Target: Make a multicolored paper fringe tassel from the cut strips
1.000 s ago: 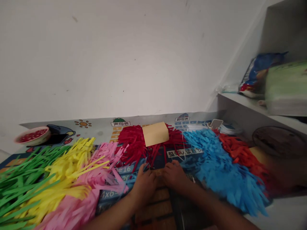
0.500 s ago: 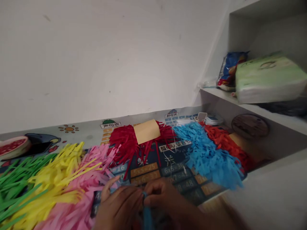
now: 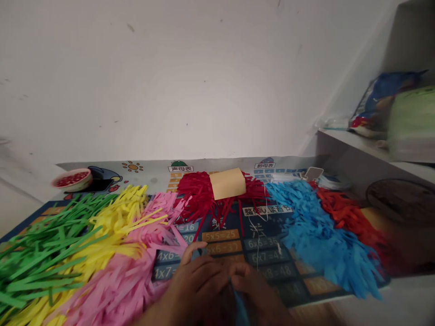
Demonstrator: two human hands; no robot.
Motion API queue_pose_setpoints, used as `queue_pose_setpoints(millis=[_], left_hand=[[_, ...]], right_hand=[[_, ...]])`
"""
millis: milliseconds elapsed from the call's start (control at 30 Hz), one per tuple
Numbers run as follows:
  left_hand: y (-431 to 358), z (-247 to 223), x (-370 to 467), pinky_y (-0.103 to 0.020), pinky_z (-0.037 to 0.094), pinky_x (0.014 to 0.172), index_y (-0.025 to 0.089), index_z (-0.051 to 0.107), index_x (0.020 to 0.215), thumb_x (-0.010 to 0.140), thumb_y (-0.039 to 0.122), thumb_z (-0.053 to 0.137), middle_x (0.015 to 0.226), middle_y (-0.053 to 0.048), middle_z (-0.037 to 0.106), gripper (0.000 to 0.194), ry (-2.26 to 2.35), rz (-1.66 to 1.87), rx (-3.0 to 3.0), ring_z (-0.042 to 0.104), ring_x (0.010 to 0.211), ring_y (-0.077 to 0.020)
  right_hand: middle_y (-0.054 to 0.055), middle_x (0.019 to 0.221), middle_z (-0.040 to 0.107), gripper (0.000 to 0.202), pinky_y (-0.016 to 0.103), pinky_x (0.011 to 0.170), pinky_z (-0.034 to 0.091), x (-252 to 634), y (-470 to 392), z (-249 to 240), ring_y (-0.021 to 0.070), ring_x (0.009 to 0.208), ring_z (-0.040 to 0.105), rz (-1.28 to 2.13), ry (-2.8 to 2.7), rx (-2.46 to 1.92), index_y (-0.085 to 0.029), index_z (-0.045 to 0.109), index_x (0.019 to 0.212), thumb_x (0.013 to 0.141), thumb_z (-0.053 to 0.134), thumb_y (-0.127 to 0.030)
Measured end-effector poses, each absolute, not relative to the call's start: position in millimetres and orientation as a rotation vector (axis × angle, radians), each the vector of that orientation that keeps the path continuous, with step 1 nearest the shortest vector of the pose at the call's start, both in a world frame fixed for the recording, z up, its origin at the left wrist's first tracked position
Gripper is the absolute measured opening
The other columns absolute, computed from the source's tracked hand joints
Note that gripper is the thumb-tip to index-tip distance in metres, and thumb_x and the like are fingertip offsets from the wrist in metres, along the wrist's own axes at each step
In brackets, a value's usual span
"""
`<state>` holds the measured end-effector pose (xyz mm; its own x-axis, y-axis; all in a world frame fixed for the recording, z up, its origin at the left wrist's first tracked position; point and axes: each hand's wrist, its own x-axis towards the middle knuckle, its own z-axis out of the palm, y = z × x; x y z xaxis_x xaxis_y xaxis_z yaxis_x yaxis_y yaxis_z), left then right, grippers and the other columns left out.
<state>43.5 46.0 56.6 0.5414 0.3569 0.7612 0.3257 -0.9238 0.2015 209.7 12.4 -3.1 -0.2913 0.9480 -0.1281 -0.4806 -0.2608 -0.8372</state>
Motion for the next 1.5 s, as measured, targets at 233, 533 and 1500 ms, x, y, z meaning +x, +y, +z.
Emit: queue_pose_setpoints(millis=[233, 533, 1500], left_hand=[[35, 37, 59, -0.031, 0.046, 0.094, 0.023, 0.063, 0.082, 0.089, 0.018, 0.053, 0.070, 0.004, 0.067, 0.013, 0.917, 1.410, 2.369, 0.064, 0.064, -0.0103], [40, 24, 60, -0.034, 0.049, 0.097, 0.025, 0.067, 0.094, 0.089, 0.022, 0.055, 0.081, 0.001, 0.073, 0.013, 0.753, 1.362, 2.480, 0.068, 0.075, -0.0136], [48, 15, 70, -0.021, 0.042, 0.056, 0.017, 0.071, 0.072, 0.072, 0.033, 0.066, 0.066, 0.000, 0.063, 0.017, 1.139, 0.916, 1.321, 0.056, 0.059, -0.0127]], right_hand=[[-0.003, 0.063, 0.053, 0.037, 0.020, 0.045, 0.037, 209, 11, -2, 0.0093, 0.049, 0.043, 1.428, -0.871, -0.941, -0.019, 0.062, 0.070, 0.062, 0.082, -0.050], [-0.004, 0.060, 0.052, 0.025, 0.019, 0.044, 0.038, 207, 6, -8, 0.0082, 0.045, 0.045, 1.269, -0.796, -0.905, -0.020, 0.061, 0.062, 0.069, 0.078, -0.038], [0.001, 0.088, 0.068, 0.013, 0.024, 0.076, 0.049, 262, 26, 11, 0.0175, 0.084, 0.064, 0.740, -1.647, -1.247, -0.026, 0.069, 0.083, 0.089, 0.058, -0.029]])
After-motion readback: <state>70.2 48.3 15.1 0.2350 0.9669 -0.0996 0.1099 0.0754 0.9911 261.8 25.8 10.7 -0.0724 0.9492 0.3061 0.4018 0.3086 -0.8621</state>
